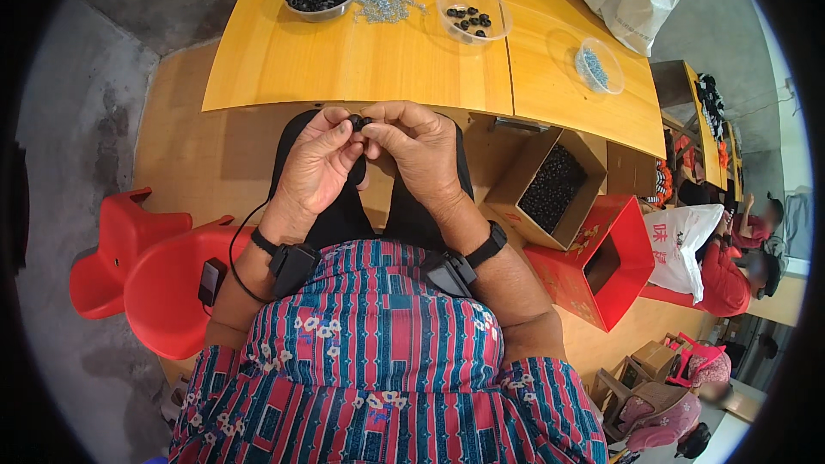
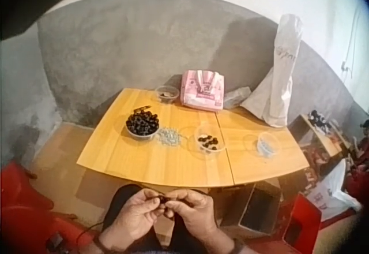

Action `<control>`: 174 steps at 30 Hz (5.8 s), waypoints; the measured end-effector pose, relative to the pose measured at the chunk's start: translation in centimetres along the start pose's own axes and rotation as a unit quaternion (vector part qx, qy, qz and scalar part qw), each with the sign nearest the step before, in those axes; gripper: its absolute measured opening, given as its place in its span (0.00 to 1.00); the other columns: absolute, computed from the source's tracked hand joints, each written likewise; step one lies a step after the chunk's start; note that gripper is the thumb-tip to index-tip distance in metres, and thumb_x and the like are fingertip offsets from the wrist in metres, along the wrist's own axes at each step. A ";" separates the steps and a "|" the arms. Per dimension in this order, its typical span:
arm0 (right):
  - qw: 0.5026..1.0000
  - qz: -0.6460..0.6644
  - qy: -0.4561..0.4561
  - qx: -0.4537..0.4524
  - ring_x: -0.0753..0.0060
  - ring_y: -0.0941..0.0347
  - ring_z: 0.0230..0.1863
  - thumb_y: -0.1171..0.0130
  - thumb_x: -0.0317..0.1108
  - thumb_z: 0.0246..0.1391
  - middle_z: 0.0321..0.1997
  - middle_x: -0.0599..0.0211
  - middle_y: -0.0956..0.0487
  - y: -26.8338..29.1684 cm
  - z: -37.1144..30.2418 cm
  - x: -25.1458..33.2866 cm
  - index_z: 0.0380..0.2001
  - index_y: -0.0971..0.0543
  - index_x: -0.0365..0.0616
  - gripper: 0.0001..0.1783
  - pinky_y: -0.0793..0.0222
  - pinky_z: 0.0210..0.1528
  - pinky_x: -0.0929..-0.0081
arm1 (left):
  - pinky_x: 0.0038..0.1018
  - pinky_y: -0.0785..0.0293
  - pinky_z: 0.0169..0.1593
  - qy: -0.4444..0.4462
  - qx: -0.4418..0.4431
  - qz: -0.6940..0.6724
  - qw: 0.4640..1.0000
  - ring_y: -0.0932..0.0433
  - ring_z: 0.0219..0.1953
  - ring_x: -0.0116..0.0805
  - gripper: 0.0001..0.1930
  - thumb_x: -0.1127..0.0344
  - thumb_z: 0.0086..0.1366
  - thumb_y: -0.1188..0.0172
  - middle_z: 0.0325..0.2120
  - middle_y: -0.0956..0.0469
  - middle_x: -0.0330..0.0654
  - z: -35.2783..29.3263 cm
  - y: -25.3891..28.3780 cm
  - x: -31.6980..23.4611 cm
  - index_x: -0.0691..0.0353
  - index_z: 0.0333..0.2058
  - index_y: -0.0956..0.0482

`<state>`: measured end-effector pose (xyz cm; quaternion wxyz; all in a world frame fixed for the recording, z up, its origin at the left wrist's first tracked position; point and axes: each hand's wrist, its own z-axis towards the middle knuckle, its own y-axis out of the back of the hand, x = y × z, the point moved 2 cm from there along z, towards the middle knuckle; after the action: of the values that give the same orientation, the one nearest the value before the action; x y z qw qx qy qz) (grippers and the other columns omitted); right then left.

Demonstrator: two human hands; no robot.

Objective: The person assembles small plastic shells and metal clips by hand at a work surface, picking up components from plastic bins and fitting them together.

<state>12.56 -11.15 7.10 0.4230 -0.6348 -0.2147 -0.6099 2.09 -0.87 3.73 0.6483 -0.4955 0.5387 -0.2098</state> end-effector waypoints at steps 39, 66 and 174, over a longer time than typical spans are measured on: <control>0.982 -0.060 -0.102 0.144 0.85 0.32 0.23 0.44 0.25 0.53 0.27 0.71 0.24 0.3 0.9 1.3 0.43 0.24 0.37 0.13 0.35 0.26 0.88 | 0.18 0.22 0.40 0.014 0.063 0.042 0.997 0.22 0.36 0.26 0.20 0.74 0.60 0.42 0.37 0.24 0.42 0.2 0.1 -0.8 0.66 0.51 0.34; 0.935 -0.319 0.088 0.131 0.57 0.27 0.35 0.45 0.32 0.53 0.33 0.58 0.23 -0.6 0.6 1.3 0.42 0.25 0.42 0.13 0.32 0.40 0.71 | 0.18 0.24 0.39 -0.005 0.027 0.027 0.999 0.24 0.35 0.23 0.16 0.63 0.64 0.44 0.37 0.25 0.36 -0.5 -0.6 0.7 0.61 0.48 0.31; 0.999 0.022 0.008 -0.033 0.83 0.30 0.25 0.42 0.18 0.48 0.28 0.69 0.22 0.2 -0.1 -1.5 0.37 0.21 0.34 0.10 0.30 0.30 0.86 | 0.22 0.25 0.45 -0.069 -0.027 -0.013 0.997 0.23 0.38 0.28 0.04 0.74 0.63 0.47 0.35 0.24 0.41 -0.2 -0.8 0.6 0.61 0.38 0.29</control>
<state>12.36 -10.99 5.63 0.4165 -0.6483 -0.1768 -0.6123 2.29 -1.83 4.13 0.6674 -0.5332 0.4917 -0.1686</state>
